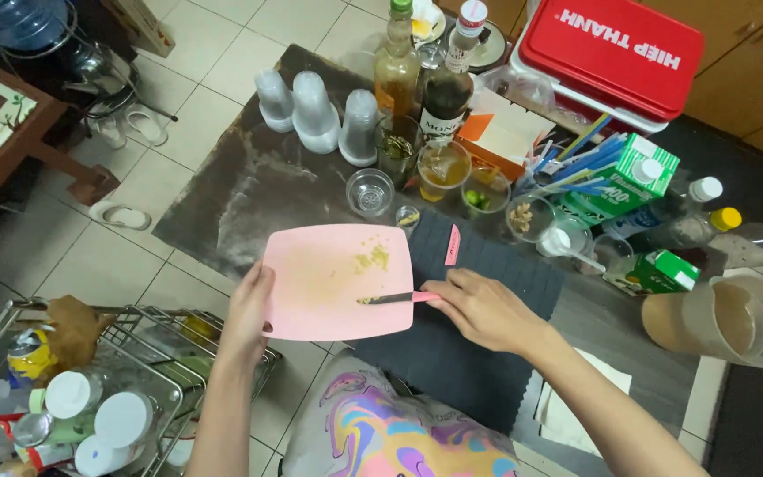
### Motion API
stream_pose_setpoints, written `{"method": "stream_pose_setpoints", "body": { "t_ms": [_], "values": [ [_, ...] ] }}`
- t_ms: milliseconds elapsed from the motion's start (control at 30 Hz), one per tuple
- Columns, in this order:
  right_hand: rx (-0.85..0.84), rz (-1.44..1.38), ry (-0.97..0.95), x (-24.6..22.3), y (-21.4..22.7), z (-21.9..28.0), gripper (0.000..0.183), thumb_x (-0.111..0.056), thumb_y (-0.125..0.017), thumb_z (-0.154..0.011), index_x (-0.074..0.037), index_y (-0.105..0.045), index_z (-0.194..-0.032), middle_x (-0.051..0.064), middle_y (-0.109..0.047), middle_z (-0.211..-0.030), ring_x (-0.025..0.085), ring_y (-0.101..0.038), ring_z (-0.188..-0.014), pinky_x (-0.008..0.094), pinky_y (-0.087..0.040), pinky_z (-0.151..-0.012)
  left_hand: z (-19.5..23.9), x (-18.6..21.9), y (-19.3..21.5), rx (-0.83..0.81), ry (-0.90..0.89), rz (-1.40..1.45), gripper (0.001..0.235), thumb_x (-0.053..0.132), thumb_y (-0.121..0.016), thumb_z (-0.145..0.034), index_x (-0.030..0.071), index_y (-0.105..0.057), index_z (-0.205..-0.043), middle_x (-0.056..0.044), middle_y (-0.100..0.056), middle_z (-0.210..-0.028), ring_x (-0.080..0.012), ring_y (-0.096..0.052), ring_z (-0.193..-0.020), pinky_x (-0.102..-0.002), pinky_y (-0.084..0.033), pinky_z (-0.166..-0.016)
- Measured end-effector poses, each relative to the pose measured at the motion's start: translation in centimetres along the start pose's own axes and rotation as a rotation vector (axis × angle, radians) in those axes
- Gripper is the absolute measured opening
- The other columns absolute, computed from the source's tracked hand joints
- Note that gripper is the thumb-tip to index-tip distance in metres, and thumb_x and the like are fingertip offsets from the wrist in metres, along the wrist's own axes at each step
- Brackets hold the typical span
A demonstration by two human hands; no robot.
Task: The person sits on the floor in front of a counter and uses a knife to chop ginger on a pink cutting board. After chopping, they scrape the ginger into a glass and wipe the cutting board with a cloth.
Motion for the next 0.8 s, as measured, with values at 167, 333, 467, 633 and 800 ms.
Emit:
{"method": "stream_pose_setpoints", "body": {
  "t_ms": [167, 333, 467, 633, 800],
  "values": [
    [-0.059, 0.056, -0.035, 0.5, -1.1, -0.7, 0.036, -0.031, -0.042, -0.106, -0.022, -0.063, -0.135, 0.006, -0.054, -0.077, 0.023, -0.059, -0.071, 0.034, -0.055, -0.061, -2.6, -2.1, 1.8, -0.006, 0.011, -0.050, 0.053, 0.028, -0.053, -0.107, -0.001, -0.045, -0.151, -0.020, -0.068, -0.078, -0.0251, -0.069, -0.047, -0.022, -0.047, -0.029],
    [-0.080, 0.081, -0.081, 1.5, -2.9, -1.2, 0.037, -0.030, -0.042, -0.106, -0.023, -0.061, -0.137, 0.005, -0.054, -0.081, 0.022, -0.060, -0.076, 0.033, -0.055, -0.062, -2.5, -2.2, 2.3, -0.006, 0.033, -0.064, 0.051, 0.028, -0.054, -0.106, 0.000, -0.049, -0.149, -0.023, -0.069, -0.074, -0.0287, -0.068, -0.045, -0.025, -0.047, -0.029],
    [-0.050, 0.127, -0.108, 1.2, -3.5, -1.5, 0.038, -0.034, -0.038, -0.107, -0.027, -0.059, -0.137, 0.004, -0.053, -0.084, 0.021, -0.059, -0.079, 0.031, -0.055, -0.061, -2.1, -1.3, 2.2, -0.012, 0.015, -0.149, 0.051, 0.028, -0.053, -0.106, 0.000, -0.051, -0.148, -0.019, -0.066, -0.070, -0.0258, -0.066, -0.043, -0.022, -0.044, -0.027],
    [-0.009, 0.173, -0.166, 0.7, -3.6, -1.7, 0.036, -0.038, -0.037, -0.108, -0.028, -0.059, -0.135, 0.004, -0.056, -0.085, 0.021, -0.061, -0.081, 0.030, -0.056, -0.059, -1.2, 0.5, 2.0, -0.058, 0.015, -0.227, 0.048, 0.025, -0.052, -0.106, 0.001, -0.053, -0.147, -0.019, -0.065, -0.067, -0.0241, -0.065, -0.041, -0.021, -0.042, -0.025],
    [-0.006, 0.181, -0.240, 0.7, -4.4, -1.7, 0.036, -0.037, -0.038, -0.107, -0.032, -0.059, -0.136, 0.004, -0.056, -0.085, 0.020, -0.061, -0.080, 0.030, -0.057, -0.060, -0.4, 1.5, 2.4, -0.082, 0.011, -0.218, 0.048, 0.021, -0.053, -0.104, -0.002, -0.054, -0.146, -0.023, -0.068, -0.071, -0.0271, -0.067, -0.044, -0.025, -0.047, -0.031]
  ]
}}
Point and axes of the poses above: each hand's wrist, its own z-axis away from the middle knuckle, its own y-axis out of the back of the hand, x = y × z, the point moved 4 cm from there along -z, towards the middle knuckle
